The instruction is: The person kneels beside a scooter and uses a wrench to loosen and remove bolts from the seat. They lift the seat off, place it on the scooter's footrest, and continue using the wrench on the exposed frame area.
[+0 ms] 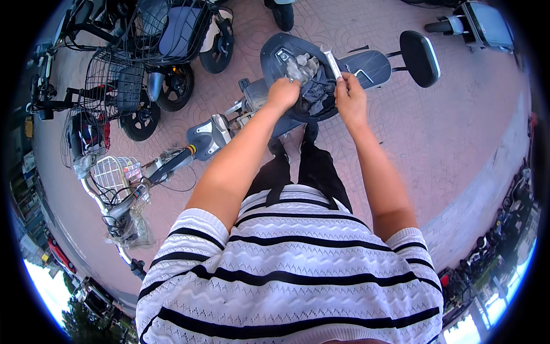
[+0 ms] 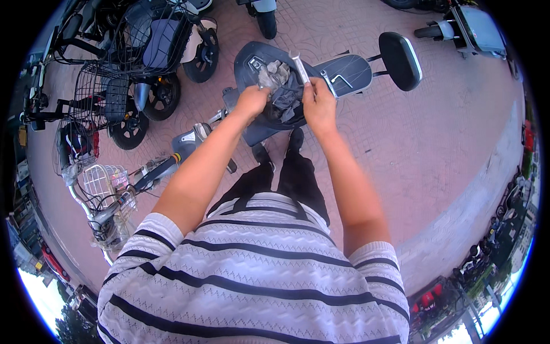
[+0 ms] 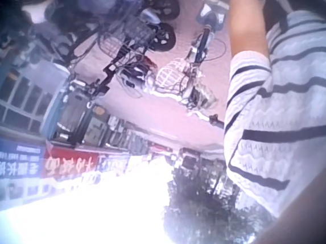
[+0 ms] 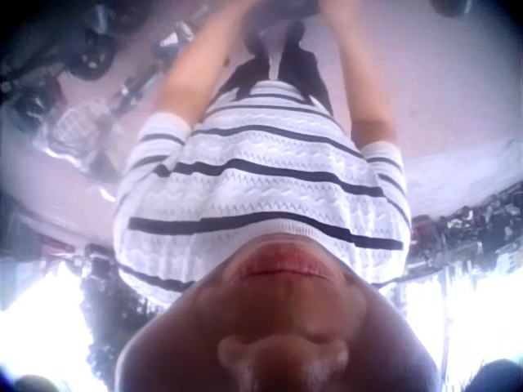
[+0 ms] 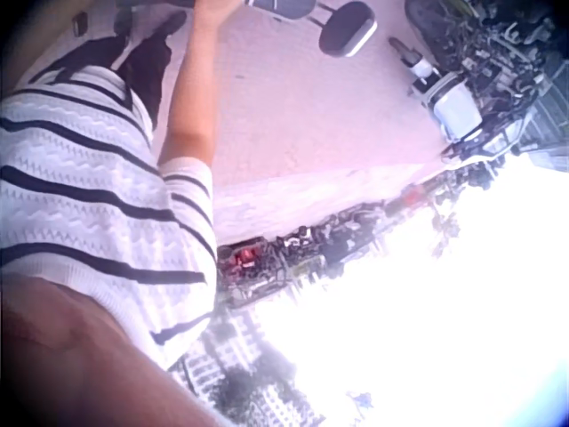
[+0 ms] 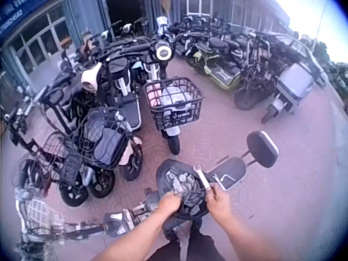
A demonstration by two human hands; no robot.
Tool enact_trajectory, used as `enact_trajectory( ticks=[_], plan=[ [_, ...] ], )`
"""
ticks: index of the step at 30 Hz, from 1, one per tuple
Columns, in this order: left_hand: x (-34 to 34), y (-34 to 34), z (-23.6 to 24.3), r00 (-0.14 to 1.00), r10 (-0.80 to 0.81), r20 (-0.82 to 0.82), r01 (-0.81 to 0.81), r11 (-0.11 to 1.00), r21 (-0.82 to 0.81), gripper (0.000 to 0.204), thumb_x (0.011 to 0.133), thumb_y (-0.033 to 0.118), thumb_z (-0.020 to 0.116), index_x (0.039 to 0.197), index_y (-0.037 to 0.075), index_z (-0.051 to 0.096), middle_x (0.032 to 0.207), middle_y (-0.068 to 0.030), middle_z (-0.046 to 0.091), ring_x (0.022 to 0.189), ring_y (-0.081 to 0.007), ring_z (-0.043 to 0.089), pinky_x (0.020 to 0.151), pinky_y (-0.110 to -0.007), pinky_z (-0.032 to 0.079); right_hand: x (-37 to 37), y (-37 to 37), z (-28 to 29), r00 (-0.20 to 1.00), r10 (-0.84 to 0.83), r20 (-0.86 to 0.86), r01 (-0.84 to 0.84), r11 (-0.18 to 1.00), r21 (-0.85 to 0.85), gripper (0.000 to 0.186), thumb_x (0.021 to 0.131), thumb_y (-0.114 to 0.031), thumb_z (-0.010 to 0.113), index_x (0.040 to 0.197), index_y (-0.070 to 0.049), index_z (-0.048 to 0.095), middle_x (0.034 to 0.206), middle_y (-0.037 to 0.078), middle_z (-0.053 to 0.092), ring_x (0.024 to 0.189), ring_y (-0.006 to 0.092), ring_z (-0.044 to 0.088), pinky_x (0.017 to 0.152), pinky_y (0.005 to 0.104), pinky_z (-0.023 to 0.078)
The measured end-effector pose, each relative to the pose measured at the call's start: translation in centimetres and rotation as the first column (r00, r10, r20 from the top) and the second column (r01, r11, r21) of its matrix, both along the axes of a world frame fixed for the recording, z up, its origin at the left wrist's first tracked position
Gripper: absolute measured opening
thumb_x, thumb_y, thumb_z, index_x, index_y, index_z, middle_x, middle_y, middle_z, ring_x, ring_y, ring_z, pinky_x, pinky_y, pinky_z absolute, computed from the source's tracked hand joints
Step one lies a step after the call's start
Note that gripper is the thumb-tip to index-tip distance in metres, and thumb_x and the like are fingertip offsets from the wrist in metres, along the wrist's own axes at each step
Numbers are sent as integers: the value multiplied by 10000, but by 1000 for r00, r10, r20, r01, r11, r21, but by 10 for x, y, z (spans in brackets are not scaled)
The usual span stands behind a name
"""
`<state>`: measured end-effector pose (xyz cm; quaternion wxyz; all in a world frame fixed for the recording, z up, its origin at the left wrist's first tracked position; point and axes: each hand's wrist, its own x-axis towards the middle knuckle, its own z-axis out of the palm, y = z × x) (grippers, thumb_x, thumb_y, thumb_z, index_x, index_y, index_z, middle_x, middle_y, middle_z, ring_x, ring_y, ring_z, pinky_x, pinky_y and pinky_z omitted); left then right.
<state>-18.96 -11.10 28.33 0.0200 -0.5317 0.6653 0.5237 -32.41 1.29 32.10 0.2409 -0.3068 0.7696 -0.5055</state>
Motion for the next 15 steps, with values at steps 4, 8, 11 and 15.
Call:
enact_trajectory(
  ticks=[4, 8, 11, 15],
  plan=[
    [4, 15, -5, 995, -98, -12, 99, 994, 51, 481, 863, 353, 482, 998, -80, 643, 1066, -302, 616, 1042, -431, 583, 912, -446, 449, 29, 27, 24, 936, 15, 352, -50, 995, 90, 145, 959, -139, 525, 983, -5, 572, 620, 16, 533, 503, 63, 477, 462, 238, 393],
    [-3, 33, 11, 986, -168, 17, 169, 984, -47, 457, 900, 343, 456, 960, -69, 644, 1052, -297, 618, 1022, -439, 582, 914, -470, 443, 38, 47, 13, 946, -10, 323, -27, 994, 110, 148, 972, -144, 511, 972, -7, 566, 615, 0, 520, 486, 52, 456, 442, 218, 377],
    [0, 35, 8, 999, -35, 23, 38, 991, -128, 501, 946, 394, 423, 978, -61, 630, 1020, -302, 622, 1015, -442, 582, 903, -485, 441, 35, 49, 10, 941, -35, 335, -16, 989, 148, 152, 977, -150, 506, 983, -9, 564, 633, -2, 523, 502, 50, 458, 452, 213, 381],
    [4, 29, 9, 999, 51, 5, -50, 992, -117, 652, 965, 521, 336, 1045, -73, 594, 1046, -318, 612, 1028, -462, 572, 921, -490, 430, 13, 49, 38, 961, -86, 262, 94, 995, -16, 170, 997, -168, 476, 1030, -12, 533, 696, 3, 531, 539, 53, 462, 485, 201, 393]
  ],
)
